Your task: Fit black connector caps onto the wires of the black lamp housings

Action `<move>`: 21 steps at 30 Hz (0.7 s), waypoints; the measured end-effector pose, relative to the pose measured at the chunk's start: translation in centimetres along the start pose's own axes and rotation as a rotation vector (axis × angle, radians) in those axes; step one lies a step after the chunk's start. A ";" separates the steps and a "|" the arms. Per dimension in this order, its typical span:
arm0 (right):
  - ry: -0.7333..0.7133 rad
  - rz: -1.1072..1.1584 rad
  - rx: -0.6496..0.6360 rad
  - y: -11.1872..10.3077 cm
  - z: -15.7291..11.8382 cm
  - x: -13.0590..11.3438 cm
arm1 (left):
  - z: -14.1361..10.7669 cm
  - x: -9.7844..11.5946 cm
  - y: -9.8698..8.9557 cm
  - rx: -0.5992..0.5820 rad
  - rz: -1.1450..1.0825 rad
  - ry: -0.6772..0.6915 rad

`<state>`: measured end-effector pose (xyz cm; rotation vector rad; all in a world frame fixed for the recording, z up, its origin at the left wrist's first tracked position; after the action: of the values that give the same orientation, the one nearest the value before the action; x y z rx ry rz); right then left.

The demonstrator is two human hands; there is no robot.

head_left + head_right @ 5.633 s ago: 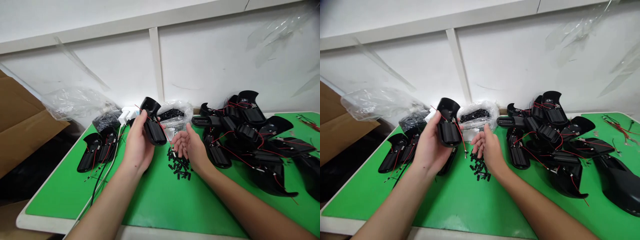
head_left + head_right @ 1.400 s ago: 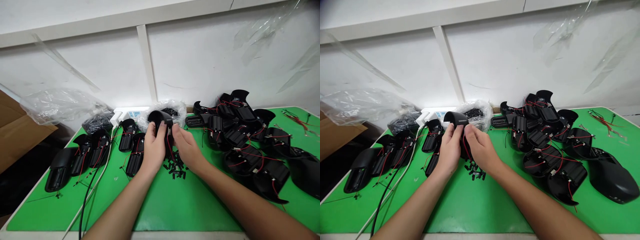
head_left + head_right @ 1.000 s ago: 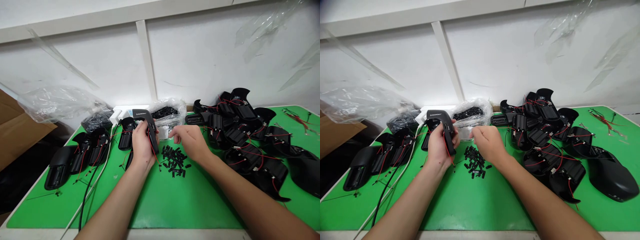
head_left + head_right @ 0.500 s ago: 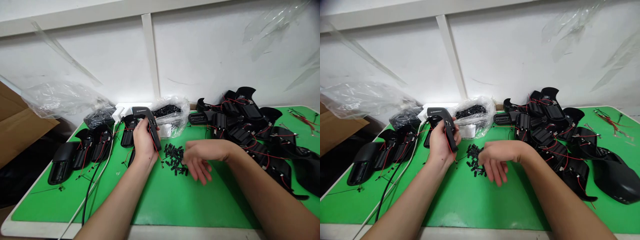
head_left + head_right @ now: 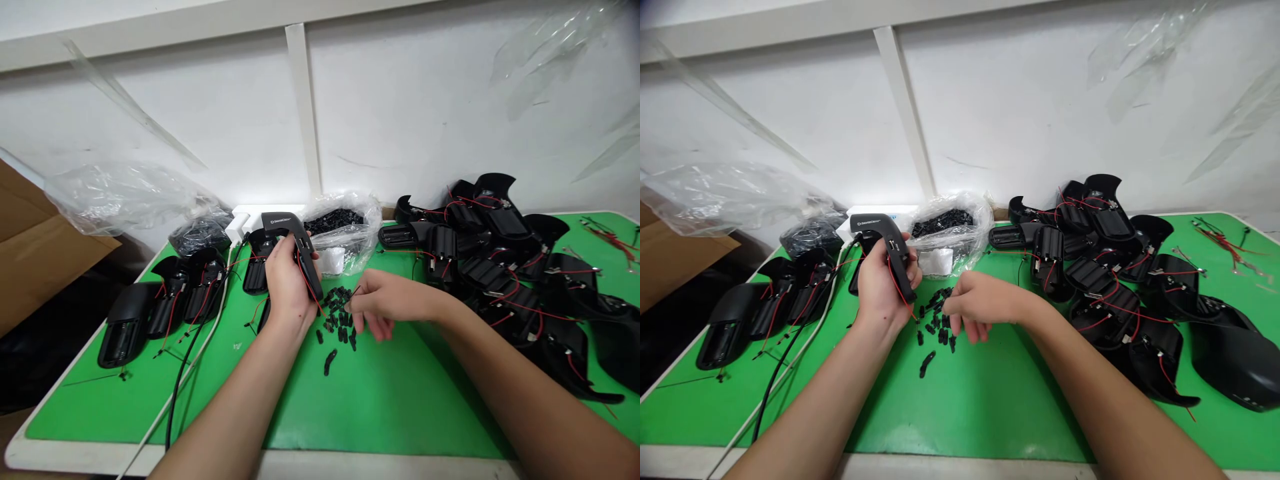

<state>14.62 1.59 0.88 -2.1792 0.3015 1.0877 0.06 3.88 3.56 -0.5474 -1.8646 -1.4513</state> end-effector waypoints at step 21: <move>-0.494 -0.693 0.509 2.0 0.3 -2.6 | 0.2 0.7 -0.2 0.069 -0.223 -0.113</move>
<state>11.88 0.13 1.82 -1.3372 -0.3485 0.9590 -0.60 3.99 3.94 -0.4060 -2.1119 -1.5179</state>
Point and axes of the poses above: each hand's wrist, its own z-axis towards the middle knuckle, its own y-axis out of the palm, x = y × z, the point moved 5 cm from there along z, towards the middle knuckle, and after that the axes turned 15 degrees about -z, right-handed, at the moved point
